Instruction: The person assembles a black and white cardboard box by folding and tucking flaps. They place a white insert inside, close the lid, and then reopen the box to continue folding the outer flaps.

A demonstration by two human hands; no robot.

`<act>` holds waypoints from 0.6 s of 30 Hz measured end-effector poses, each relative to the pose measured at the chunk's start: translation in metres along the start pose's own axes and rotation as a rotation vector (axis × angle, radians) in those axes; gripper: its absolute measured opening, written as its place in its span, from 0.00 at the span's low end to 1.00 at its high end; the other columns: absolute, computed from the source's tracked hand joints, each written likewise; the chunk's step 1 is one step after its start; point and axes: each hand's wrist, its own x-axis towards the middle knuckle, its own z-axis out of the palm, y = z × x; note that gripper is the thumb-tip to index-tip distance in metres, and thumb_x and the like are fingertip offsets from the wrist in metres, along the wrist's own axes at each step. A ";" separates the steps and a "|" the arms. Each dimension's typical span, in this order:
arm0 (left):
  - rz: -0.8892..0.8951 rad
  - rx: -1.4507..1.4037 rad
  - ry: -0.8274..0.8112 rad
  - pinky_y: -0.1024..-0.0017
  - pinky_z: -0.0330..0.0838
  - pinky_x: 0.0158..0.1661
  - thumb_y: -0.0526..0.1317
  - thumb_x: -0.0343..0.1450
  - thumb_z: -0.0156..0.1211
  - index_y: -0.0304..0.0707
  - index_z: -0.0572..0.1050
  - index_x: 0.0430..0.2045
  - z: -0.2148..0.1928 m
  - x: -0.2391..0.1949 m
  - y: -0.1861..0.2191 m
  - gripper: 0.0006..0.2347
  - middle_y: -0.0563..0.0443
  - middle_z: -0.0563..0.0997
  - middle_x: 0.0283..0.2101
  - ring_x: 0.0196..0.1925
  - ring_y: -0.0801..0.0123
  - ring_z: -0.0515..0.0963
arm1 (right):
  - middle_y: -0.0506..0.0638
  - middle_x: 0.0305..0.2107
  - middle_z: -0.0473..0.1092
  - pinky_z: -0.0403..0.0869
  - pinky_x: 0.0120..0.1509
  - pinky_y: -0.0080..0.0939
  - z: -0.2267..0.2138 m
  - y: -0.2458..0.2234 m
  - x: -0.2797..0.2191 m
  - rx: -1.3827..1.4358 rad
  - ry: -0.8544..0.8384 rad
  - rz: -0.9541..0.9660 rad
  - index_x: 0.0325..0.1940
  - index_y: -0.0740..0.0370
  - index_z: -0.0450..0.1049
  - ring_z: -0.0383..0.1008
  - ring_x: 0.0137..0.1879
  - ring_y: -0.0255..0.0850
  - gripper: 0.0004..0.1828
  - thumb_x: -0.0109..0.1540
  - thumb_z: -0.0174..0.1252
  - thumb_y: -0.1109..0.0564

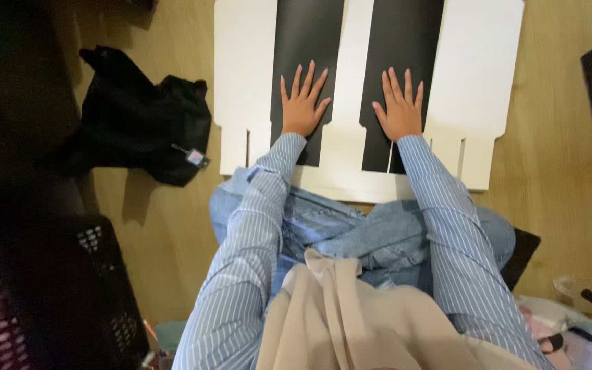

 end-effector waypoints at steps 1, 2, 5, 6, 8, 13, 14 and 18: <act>0.006 -0.007 0.025 0.40 0.27 0.75 0.61 0.80 0.41 0.70 0.46 0.75 0.005 0.000 -0.001 0.27 0.62 0.41 0.80 0.82 0.61 0.40 | 0.45 0.82 0.37 0.31 0.84 0.64 0.001 0.006 0.007 0.020 0.000 0.018 0.85 0.53 0.40 0.30 0.85 0.51 0.42 0.73 0.46 0.37; 0.018 -0.002 0.042 0.40 0.28 0.75 0.61 0.80 0.42 0.70 0.47 0.75 0.008 0.004 -0.002 0.27 0.62 0.41 0.80 0.82 0.60 0.41 | 0.47 0.81 0.37 0.31 0.84 0.63 0.000 0.014 0.017 0.040 0.000 0.035 0.85 0.54 0.39 0.31 0.85 0.50 0.43 0.72 0.46 0.37; 0.026 -0.001 0.050 0.41 0.28 0.75 0.59 0.80 0.42 0.69 0.48 0.75 0.013 0.002 -0.006 0.26 0.61 0.42 0.80 0.81 0.59 0.41 | 0.50 0.82 0.37 0.32 0.85 0.63 0.004 0.027 0.046 0.076 0.033 0.082 0.85 0.57 0.39 0.32 0.86 0.50 0.44 0.73 0.46 0.36; 0.024 -0.005 0.044 0.40 0.28 0.75 0.59 0.79 0.43 0.69 0.48 0.75 0.013 0.004 -0.007 0.27 0.61 0.42 0.79 0.81 0.59 0.42 | 0.51 0.82 0.37 0.32 0.85 0.63 0.002 0.032 0.061 0.083 0.064 0.100 0.85 0.58 0.38 0.32 0.86 0.49 0.44 0.74 0.46 0.36; 0.024 -0.018 0.034 0.40 0.28 0.74 0.59 0.78 0.44 0.69 0.49 0.74 0.011 0.009 -0.004 0.27 0.61 0.43 0.79 0.81 0.58 0.42 | 0.52 0.82 0.37 0.33 0.85 0.62 -0.002 0.040 0.090 0.101 0.083 0.152 0.85 0.59 0.39 0.32 0.86 0.50 0.44 0.74 0.47 0.36; 0.020 -0.046 0.045 0.41 0.30 0.75 0.58 0.77 0.46 0.67 0.49 0.75 0.007 0.005 -0.006 0.28 0.60 0.44 0.80 0.82 0.58 0.43 | 0.52 0.82 0.37 0.33 0.86 0.63 -0.017 0.065 0.161 0.100 0.110 0.203 0.86 0.59 0.39 0.32 0.87 0.49 0.44 0.76 0.47 0.36; 0.016 -0.047 0.052 0.41 0.31 0.75 0.58 0.77 0.46 0.68 0.49 0.74 0.006 0.004 -0.005 0.28 0.61 0.44 0.80 0.81 0.59 0.43 | 0.52 0.82 0.37 0.33 0.86 0.64 -0.021 0.069 0.173 0.113 0.110 0.219 0.86 0.59 0.39 0.32 0.87 0.49 0.44 0.76 0.47 0.36; 0.004 -0.029 0.051 0.42 0.32 0.75 0.58 0.77 0.47 0.69 0.49 0.74 0.004 0.009 -0.004 0.28 0.62 0.45 0.79 0.81 0.61 0.44 | 0.51 0.82 0.37 0.31 0.85 0.65 -0.027 0.077 0.202 0.104 0.086 0.297 0.85 0.57 0.39 0.32 0.86 0.48 0.42 0.75 0.44 0.36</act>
